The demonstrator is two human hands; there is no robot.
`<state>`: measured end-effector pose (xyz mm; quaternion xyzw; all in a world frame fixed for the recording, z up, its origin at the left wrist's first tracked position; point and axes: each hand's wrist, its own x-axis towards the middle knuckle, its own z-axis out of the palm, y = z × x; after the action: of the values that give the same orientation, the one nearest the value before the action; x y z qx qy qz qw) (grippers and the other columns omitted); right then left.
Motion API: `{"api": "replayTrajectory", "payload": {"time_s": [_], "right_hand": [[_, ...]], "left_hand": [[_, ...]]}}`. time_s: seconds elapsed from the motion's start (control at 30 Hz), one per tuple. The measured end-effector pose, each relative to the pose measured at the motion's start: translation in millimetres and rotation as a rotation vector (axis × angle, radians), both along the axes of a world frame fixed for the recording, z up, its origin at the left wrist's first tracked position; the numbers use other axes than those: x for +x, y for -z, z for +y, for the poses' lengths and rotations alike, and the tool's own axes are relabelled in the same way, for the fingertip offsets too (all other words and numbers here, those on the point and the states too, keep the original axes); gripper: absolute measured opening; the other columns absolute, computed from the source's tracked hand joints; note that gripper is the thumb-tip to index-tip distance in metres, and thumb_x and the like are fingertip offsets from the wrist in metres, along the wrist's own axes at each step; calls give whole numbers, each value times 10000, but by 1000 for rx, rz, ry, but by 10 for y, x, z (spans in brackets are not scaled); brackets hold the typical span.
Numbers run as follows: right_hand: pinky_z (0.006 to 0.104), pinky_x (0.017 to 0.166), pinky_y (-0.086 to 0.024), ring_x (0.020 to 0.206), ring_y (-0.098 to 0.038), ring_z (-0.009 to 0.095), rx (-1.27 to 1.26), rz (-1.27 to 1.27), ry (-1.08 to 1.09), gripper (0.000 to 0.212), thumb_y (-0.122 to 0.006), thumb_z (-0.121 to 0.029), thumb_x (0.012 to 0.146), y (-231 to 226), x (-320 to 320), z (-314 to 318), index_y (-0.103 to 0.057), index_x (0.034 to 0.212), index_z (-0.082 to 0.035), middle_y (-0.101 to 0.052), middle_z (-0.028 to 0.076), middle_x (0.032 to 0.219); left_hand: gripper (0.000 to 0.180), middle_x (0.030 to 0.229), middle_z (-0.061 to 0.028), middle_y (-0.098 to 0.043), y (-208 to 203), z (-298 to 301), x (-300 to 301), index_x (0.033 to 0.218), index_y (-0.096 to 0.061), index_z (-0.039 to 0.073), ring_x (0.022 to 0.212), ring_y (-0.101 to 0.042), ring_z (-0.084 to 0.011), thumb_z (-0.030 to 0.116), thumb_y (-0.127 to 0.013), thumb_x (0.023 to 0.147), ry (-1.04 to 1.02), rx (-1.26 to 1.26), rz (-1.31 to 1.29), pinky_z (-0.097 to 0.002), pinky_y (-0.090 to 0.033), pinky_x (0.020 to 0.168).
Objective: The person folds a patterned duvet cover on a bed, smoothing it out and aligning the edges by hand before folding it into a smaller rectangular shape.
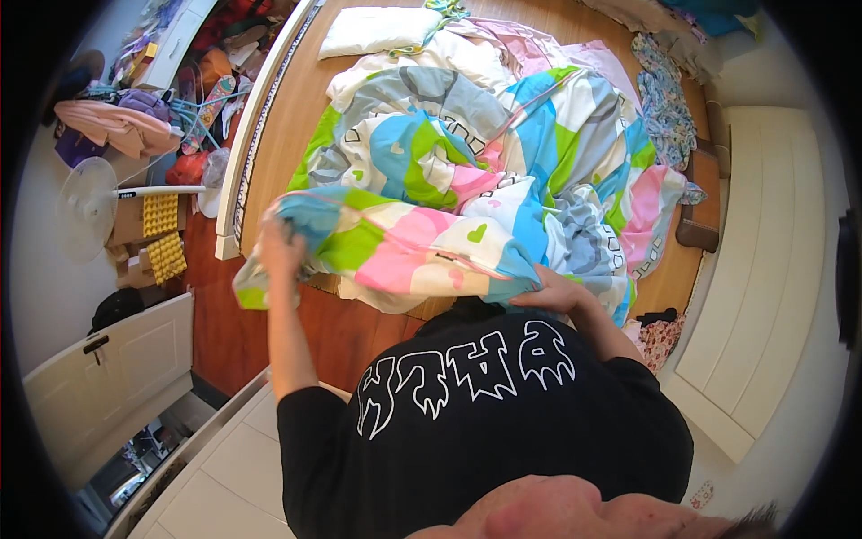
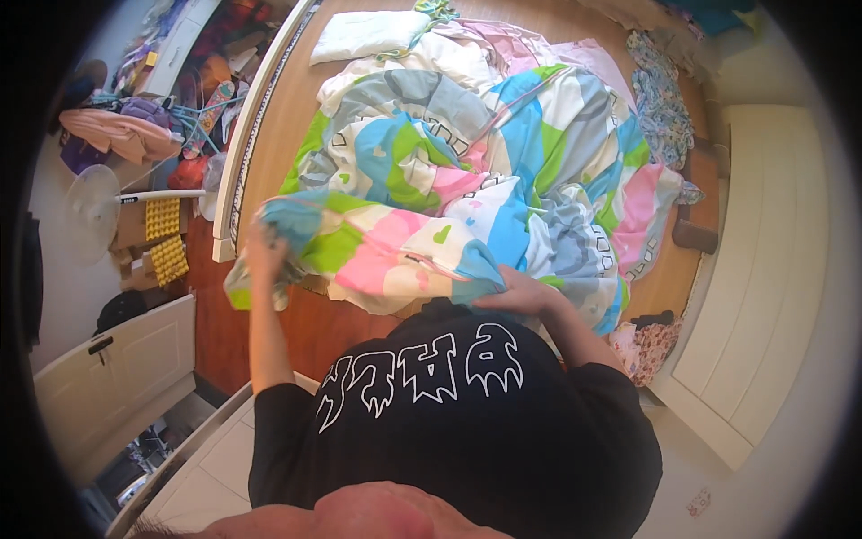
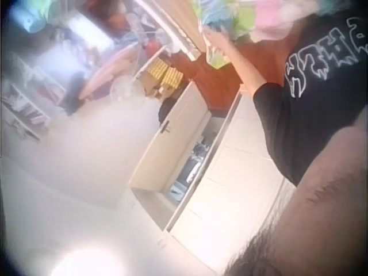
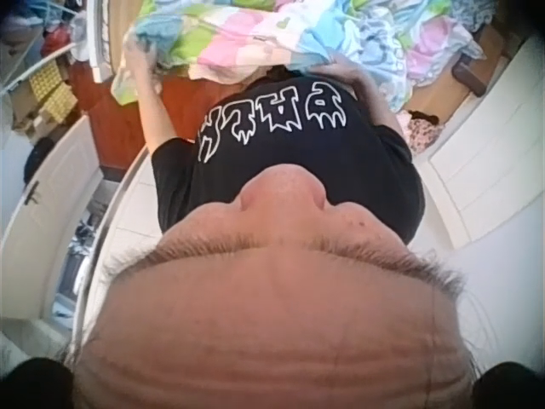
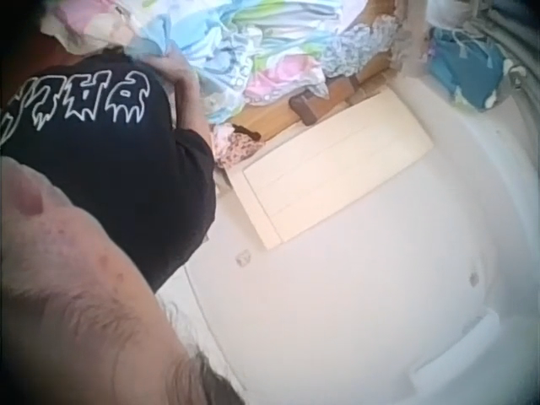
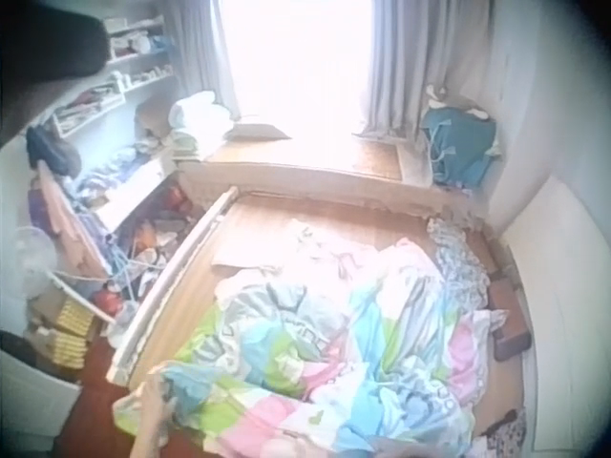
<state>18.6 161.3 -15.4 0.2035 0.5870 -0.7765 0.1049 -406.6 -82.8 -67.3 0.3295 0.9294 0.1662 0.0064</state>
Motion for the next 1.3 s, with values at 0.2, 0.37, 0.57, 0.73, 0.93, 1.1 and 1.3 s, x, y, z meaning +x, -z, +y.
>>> {"api": "replayTrajectory", "payload": {"time_s": [0.2,0.37,0.57,0.73,0.93,1.1,1.3], "right_hand": [[273,634,-440,717,-535,119,63,-76,-67,390,-681,-280,765,-80,-91,187,-578,1025,-7,-589,36,800],[280,460,-423,563,-537,129,145,61,-274,337,-664,-309,764,-94,-170,155,-594,922,-20,-568,31,688],[295,580,-453,682,-555,160,67,-304,-246,473,-682,-376,733,-159,115,-2,-555,989,1,-580,55,785],[318,806,-433,898,-543,208,260,-189,-230,515,-702,-276,714,420,806,-341,-515,1122,-23,-591,109,983],[334,832,-433,930,-558,243,477,-105,-241,551,-719,-223,615,753,1178,-508,-514,1092,-40,-591,123,992],[413,1027,-297,1236,-367,371,1005,-265,95,856,-708,-232,578,1753,1668,-829,-357,1335,-44,-406,193,1330],[464,1036,-270,1274,-319,371,1167,-272,76,1007,-799,-366,508,1741,1500,-586,-337,1355,-77,-375,159,1370]], "left_hand": [[1065,1404,-219,-301,559,347,1586,1390,-262,33,1289,-315,-373,205,-835,509,770,-138,-523,-420,-268,1065],[956,1400,-258,-280,632,973,1752,1394,-235,15,1292,-273,-431,256,-764,636,661,254,-263,-450,-245,1065],[299,863,-182,-637,568,916,1726,928,-647,132,804,-597,-379,304,-639,684,950,-219,-675,-433,-474,676],[282,866,-189,-629,-261,-16,1503,984,-640,64,808,-583,-382,126,-560,721,887,-170,-635,-441,-451,690],[236,760,-162,-621,-1506,-218,1366,928,-612,-2,720,-605,-313,47,-620,697,674,227,-474,-338,-460,677],[222,955,-84,-629,-1446,-347,1377,967,-598,-11,862,-579,-163,85,-600,767,516,560,-687,-266,-439,797],[406,1099,-75,-591,-1121,-463,1291,1194,-517,-20,978,-546,-129,183,-567,846,388,519,-1041,-283,-430,865]]}}
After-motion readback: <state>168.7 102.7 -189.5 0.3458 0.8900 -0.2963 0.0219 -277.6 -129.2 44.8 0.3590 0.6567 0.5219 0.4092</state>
